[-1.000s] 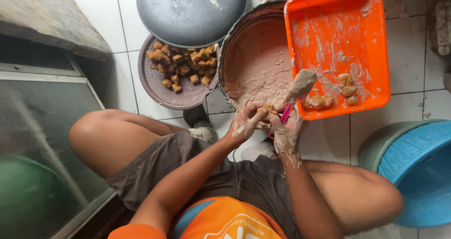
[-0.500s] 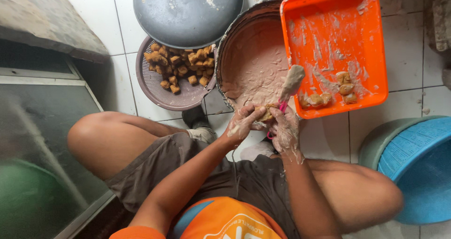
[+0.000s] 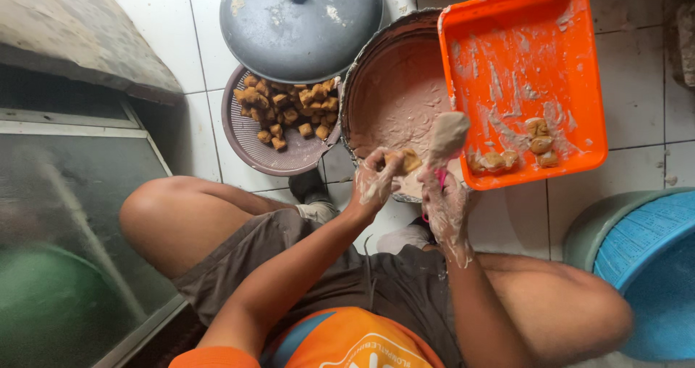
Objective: The person sits on the floor and coats fried food pieces with batter. They take pieces from a colander, spread batter over each piece with a spatula, and place the coated pieces onto an orange tray.
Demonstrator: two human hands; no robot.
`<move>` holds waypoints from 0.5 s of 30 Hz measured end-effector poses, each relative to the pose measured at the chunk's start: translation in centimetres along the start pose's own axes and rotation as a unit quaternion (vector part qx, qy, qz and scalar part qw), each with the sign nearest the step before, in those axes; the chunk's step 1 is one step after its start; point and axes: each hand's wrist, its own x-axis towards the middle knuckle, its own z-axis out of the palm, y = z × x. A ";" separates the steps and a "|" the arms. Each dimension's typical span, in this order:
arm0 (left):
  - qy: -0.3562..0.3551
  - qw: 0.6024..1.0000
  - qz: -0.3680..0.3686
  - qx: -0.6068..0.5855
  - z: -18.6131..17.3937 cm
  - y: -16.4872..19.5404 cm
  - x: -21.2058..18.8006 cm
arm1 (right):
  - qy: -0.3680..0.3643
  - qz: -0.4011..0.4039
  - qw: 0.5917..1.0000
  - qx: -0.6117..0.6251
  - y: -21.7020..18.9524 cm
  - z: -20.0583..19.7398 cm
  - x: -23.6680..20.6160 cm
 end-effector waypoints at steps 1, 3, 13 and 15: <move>0.027 0.999 0.021 0.028 0.2 0.6 0.0 | -0.008 0.024 1.000 0.017 -0.2 0.1 -0.2; 0.080 0.991 0.061 0.084 0.7 1.8 -0.2 | -0.008 0.015 0.999 -0.052 -0.6 0.4 -0.8; 0.005 0.964 0.224 0.143 0.7 5.9 -3.8 | 0.007 -0.237 0.917 -0.321 -4.1 2.2 -2.2; 0.004 0.967 0.205 0.152 0.6 6.5 -4.3 | 0.022 -0.270 0.887 -0.375 -4.4 2.0 -2.3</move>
